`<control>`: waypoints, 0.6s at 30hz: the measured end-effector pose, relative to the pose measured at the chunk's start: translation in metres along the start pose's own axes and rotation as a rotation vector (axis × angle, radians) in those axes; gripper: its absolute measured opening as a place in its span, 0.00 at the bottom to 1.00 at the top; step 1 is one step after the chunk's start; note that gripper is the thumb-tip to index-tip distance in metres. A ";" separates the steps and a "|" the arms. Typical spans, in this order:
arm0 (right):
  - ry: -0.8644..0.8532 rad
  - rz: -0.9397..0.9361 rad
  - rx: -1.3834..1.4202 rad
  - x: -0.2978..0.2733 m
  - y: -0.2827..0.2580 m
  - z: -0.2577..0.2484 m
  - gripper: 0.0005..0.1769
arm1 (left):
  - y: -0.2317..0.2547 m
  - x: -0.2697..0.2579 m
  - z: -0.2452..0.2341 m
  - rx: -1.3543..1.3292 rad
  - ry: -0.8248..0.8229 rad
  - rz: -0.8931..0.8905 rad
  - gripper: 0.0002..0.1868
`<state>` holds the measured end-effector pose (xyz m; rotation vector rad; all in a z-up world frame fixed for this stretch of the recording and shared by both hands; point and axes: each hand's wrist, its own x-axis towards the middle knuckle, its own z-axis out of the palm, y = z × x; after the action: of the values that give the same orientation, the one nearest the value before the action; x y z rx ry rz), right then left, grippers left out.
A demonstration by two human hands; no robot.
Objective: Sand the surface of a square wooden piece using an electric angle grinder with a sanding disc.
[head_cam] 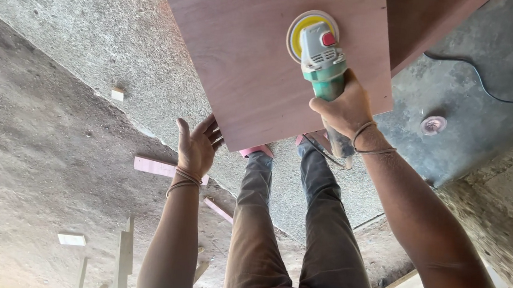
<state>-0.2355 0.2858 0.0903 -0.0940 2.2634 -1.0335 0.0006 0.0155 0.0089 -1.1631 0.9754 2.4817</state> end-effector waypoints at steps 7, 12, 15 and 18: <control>0.058 0.031 -0.014 0.000 0.018 -0.033 0.29 | 0.001 -0.002 0.004 0.012 0.031 0.007 0.70; 0.078 0.041 0.018 -0.002 0.020 -0.055 0.28 | -0.003 -0.001 0.001 0.010 0.037 0.011 0.70; 0.104 0.010 0.041 -0.005 0.019 -0.059 0.27 | -0.001 -0.001 0.003 0.005 0.035 0.012 0.70; 0.101 -0.011 0.044 -0.006 0.012 -0.047 0.28 | -0.002 -0.004 0.003 0.003 0.024 0.026 0.71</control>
<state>-0.2558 0.3272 0.1080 -0.0357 2.3311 -1.1162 0.0024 0.0188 0.0125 -1.1888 1.0070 2.4911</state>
